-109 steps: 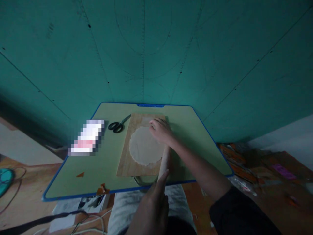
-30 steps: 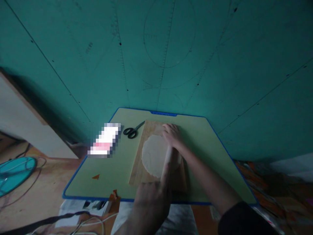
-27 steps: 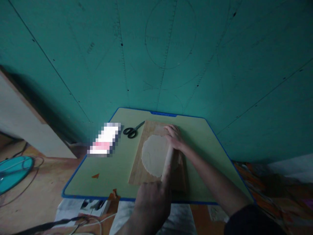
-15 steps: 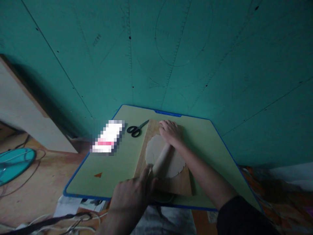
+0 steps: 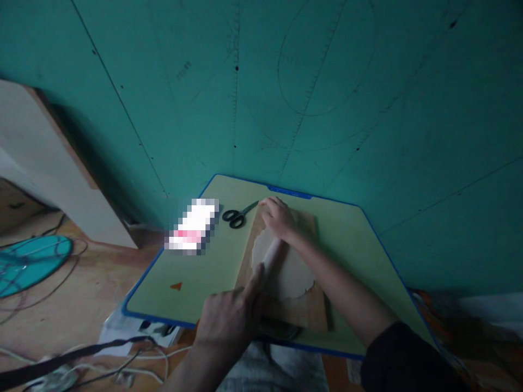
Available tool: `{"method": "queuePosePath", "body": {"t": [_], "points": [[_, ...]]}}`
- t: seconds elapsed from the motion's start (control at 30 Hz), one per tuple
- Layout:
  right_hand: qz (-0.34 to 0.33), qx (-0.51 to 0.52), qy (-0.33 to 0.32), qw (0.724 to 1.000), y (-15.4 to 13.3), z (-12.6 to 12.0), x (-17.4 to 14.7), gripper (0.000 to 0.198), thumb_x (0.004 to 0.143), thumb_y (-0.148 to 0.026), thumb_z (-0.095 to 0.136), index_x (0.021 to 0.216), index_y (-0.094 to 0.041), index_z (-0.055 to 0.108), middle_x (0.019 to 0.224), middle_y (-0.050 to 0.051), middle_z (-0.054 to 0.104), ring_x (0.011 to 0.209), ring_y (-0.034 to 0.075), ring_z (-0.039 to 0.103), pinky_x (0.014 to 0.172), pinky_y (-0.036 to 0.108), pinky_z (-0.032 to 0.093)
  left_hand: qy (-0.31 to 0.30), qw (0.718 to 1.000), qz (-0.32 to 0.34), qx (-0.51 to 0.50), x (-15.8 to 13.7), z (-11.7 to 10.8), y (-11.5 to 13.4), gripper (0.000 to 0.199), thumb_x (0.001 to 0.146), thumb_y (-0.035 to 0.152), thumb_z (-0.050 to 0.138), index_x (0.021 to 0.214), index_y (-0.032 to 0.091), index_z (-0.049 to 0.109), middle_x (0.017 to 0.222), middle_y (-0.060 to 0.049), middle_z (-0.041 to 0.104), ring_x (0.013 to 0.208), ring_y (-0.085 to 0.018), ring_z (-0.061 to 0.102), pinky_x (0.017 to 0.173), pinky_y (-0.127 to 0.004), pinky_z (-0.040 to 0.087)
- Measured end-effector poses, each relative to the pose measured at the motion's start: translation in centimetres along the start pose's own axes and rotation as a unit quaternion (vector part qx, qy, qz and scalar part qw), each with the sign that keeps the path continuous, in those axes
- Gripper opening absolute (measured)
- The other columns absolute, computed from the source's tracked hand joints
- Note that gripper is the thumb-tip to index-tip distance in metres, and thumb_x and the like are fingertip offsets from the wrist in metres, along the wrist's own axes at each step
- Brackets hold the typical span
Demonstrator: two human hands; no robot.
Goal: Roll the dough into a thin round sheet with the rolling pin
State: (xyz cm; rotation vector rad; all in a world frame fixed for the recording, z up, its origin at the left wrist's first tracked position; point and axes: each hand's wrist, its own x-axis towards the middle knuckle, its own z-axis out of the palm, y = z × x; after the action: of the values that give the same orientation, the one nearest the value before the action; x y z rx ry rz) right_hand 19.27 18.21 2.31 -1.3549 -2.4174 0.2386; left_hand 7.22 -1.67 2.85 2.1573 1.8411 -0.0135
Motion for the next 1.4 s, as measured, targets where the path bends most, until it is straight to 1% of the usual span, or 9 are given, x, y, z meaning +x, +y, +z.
{"method": "queuePosePath", "body": {"t": [0.2, 0.4, 0.53, 0.63, 0.73, 0.87, 1.0, 1.2, 1.4], "points": [[-0.045, -0.02, -0.047, 0.998, 1.1, -0.4, -2.3, 0.043, 0.086, -0.013, 0.046, 0.126, -0.017, 0.061, 0.133, 0.008, 0.063, 0.128, 0.022, 0.05, 0.114, 0.04, 0.026, 0.022, 1.0, 0.003, 0.018, -0.2, -0.4, -1.1, 0.049, 0.102, 0.032, 0.043, 0.15, 0.021, 0.043, 0.079, -0.009, 0.077, 0.07, -0.027, 0.075, 0.053, -0.029, 0.047], [0.01, -0.016, -0.05, 0.999, -0.8, 1.0, 1.1, 0.039, 0.093, -0.016, 0.039, 0.125, -0.019, 0.061, 0.131, 0.008, 0.064, 0.125, 0.021, 0.053, 0.11, 0.039, 0.03, 0.079, 0.994, -0.074, 0.006, 0.1, -0.3, -3.2, 0.041, 0.103, 0.036, 0.041, 0.14, 0.025, 0.056, 0.094, -0.009, 0.078, 0.08, -0.027, 0.076, 0.057, -0.03, 0.049], [0.048, -0.033, -0.039, 0.998, -2.4, 2.0, 3.4, 0.037, 0.093, -0.019, 0.04, 0.122, -0.019, 0.063, 0.128, 0.01, 0.065, 0.121, 0.023, 0.054, 0.108, 0.041, 0.031, 0.072, 0.986, -0.149, -0.013, 0.4, -1.2, -4.3, 0.04, 0.103, 0.036, 0.037, 0.134, 0.024, 0.06, 0.09, -0.009, 0.078, 0.082, -0.029, 0.076, 0.06, -0.031, 0.051], [0.051, -0.046, -0.042, 0.997, -3.1, 2.1, 4.2, 0.036, 0.093, -0.02, 0.041, 0.121, -0.018, 0.063, 0.127, 0.012, 0.065, 0.121, 0.025, 0.054, 0.107, 0.041, 0.033, 0.069, 0.984, -0.16, -0.031, 0.5, -1.6, -4.6, 0.04, 0.104, 0.034, 0.034, 0.132, 0.022, 0.06, 0.087, -0.009, 0.078, 0.081, -0.029, 0.076, 0.063, -0.032, 0.052], [0.05, -0.049, -0.043, 0.997, -2.7, 1.6, 3.3, 0.039, 0.092, -0.019, 0.041, 0.124, -0.018, 0.062, 0.128, 0.012, 0.064, 0.12, 0.025, 0.054, 0.106, 0.041, 0.034, 0.092, 0.987, -0.121, -0.053, 0.4, -1.1, -4.3, 0.039, 0.102, 0.032, 0.038, 0.134, 0.02, 0.058, 0.091, -0.009, 0.078, 0.082, -0.027, 0.076, 0.064, -0.032, 0.053], [0.037, -0.06, -0.046, 0.997, 0.0, 0.3, -0.6, 0.041, 0.09, -0.018, 0.044, 0.126, -0.018, 0.062, 0.132, 0.011, 0.062, 0.125, 0.025, 0.051, 0.11, 0.041, 0.031, 0.135, 0.987, -0.003, -0.083, -0.1, 0.3, -3.0, 0.032, 0.096, 0.033, 0.051, 0.125, 0.023, 0.061, 0.101, -0.007, 0.077, 0.083, -0.023, 0.075, 0.064, -0.029, 0.052], [0.015, -0.062, -0.039, 0.997, 3.0, -0.5, -4.4, 0.044, 0.089, -0.019, 0.045, 0.129, -0.016, 0.062, 0.138, 0.012, 0.058, 0.133, 0.026, 0.045, 0.115, 0.039, 0.028, 0.179, 0.977, 0.071, -0.089, -0.3, 1.4, -2.0, 0.027, 0.094, 0.034, 0.054, 0.117, 0.022, 0.062, 0.094, -0.006, 0.075, 0.078, -0.022, 0.073, 0.061, -0.029, 0.052], [0.01, -0.049, -0.017, 0.999, 4.1, -0.2, -6.1, 0.044, 0.088, -0.016, 0.043, 0.123, -0.02, 0.068, 0.136, 0.013, 0.058, 0.131, 0.027, 0.047, 0.112, 0.046, 0.034, 0.258, 0.952, 0.121, -0.113, 0.2, 2.3, -1.9, 0.035, 0.094, 0.029, 0.051, 0.126, 0.018, 0.055, 0.097, -0.009, 0.073, 0.08, -0.022, 0.069, 0.064, -0.031, 0.054], [-0.108, 0.002, 0.039, 0.993, 3.3, -0.2, -7.4, 0.043, 0.089, -0.016, 0.044, 0.122, -0.023, 0.071, 0.133, 0.011, 0.063, 0.134, 0.025, 0.045, 0.114, 0.048, 0.031, 0.247, 0.952, 0.145, -0.109, 0.7, 2.6, -2.1, 0.03, 0.092, 0.027, 0.05, 0.119, 0.019, 0.059, 0.087, -0.007, 0.072, 0.073, -0.022, 0.065, 0.06, -0.031, 0.052]]}}
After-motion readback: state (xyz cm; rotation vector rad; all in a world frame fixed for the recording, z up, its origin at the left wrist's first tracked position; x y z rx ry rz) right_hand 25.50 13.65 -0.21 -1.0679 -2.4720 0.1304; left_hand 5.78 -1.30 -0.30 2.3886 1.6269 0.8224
